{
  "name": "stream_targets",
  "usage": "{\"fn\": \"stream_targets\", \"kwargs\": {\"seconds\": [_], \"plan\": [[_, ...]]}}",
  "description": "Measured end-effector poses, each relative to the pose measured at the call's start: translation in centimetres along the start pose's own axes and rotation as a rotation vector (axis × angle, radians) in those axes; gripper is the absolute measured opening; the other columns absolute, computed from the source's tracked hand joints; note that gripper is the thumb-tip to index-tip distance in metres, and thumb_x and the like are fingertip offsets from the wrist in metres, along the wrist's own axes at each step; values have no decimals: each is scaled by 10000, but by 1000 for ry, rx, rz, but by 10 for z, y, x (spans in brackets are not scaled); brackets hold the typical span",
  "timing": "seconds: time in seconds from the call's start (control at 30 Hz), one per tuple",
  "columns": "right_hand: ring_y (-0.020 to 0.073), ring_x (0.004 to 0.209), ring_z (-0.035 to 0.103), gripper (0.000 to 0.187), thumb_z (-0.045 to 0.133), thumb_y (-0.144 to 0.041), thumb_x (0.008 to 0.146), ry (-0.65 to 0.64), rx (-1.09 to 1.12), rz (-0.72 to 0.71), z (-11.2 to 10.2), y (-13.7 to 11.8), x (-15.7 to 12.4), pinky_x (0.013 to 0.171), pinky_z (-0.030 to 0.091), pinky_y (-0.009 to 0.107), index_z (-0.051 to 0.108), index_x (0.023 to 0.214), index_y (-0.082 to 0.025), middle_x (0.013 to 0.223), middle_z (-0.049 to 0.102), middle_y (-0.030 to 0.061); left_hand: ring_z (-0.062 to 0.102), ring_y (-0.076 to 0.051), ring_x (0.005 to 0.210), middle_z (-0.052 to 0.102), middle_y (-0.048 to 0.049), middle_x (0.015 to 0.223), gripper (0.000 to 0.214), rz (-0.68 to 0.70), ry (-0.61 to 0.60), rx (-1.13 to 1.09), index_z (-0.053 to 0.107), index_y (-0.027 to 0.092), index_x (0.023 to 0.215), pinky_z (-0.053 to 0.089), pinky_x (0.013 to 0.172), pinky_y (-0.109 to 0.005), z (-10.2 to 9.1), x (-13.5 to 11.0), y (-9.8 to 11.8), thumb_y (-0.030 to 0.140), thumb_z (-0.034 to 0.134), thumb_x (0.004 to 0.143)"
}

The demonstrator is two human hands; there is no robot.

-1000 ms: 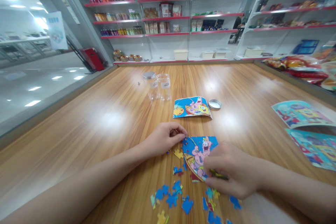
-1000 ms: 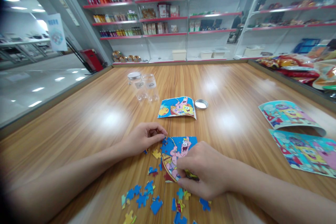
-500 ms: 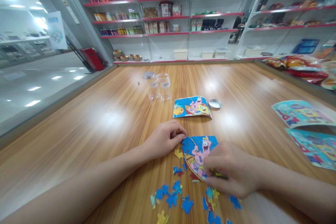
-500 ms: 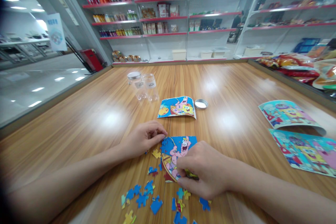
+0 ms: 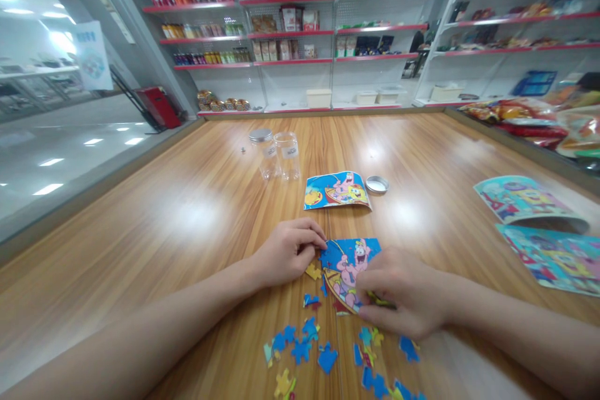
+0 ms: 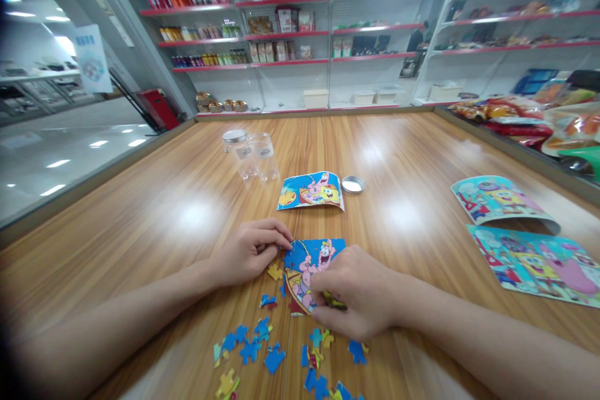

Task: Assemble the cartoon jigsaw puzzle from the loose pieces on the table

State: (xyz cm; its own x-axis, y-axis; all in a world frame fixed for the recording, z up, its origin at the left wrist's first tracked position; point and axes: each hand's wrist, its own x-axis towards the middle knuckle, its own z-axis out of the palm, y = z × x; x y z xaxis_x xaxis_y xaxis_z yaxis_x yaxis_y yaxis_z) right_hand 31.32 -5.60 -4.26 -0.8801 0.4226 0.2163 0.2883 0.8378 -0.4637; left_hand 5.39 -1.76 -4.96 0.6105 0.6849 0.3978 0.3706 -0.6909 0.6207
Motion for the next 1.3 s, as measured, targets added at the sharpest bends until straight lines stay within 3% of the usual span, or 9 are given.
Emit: {"fn": "stream_targets", "kwargs": {"seconds": [0.23, 0.37, 0.5, 0.87, 1.3], "plan": [[71, 438, 397, 192, 558, -279, 855, 212, -56, -60, 2, 3, 5, 469, 284, 196, 531, 686, -192, 491, 400, -81, 673, -159, 846, 691, -80, 974, 296, 78, 1, 87, 772, 172, 869, 571, 760, -295, 1, 1, -3, 42, 507, 842], [77, 434, 372, 250, 520, -271, 871, 358, -154, 16, 8, 5, 6, 465, 248, 220, 493, 636, -194, 487, 401, -67, 665, -132, 769, 692, -82, 1038, 306, 122, -28, 158, 772, 174, 889, 564, 704, -268, 2, -1, -4, 46, 497, 852], [94, 450, 412, 233, 521, -306, 885, 454, -251, 98, 11, 7, 6, 485, 249, 237, 552, 688, -185, 505, 465, -43, 691, -161, 860, 709, -76, 1050, 310, 172, -70, 241, 774, 177, 922, 570, 782, -284, 0, -3, -3, 57, 497, 853], [109, 473, 484, 265, 541, -346, 904, 435, -392, 81, 14, 13, 6, 479, 232, 261, 626, 713, -184, 522, 550, -24, 722, -186, 889, 732, -45, 1101, 318, 290, -165, 458, 759, 201, 1014, 578, 751, -292, -10, 0, -3, 112, 486, 877], [82, 449, 464, 268, 548, -285, 903, 389, -363, 65, 9, 13, 6, 467, 231, 250, 575, 657, -181, 502, 518, -45, 710, -157, 815, 709, -57, 1051, 341, 315, -116, 443, 758, 234, 1065, 577, 673, -271, -10, -6, -8, 96, 496, 895]]}}
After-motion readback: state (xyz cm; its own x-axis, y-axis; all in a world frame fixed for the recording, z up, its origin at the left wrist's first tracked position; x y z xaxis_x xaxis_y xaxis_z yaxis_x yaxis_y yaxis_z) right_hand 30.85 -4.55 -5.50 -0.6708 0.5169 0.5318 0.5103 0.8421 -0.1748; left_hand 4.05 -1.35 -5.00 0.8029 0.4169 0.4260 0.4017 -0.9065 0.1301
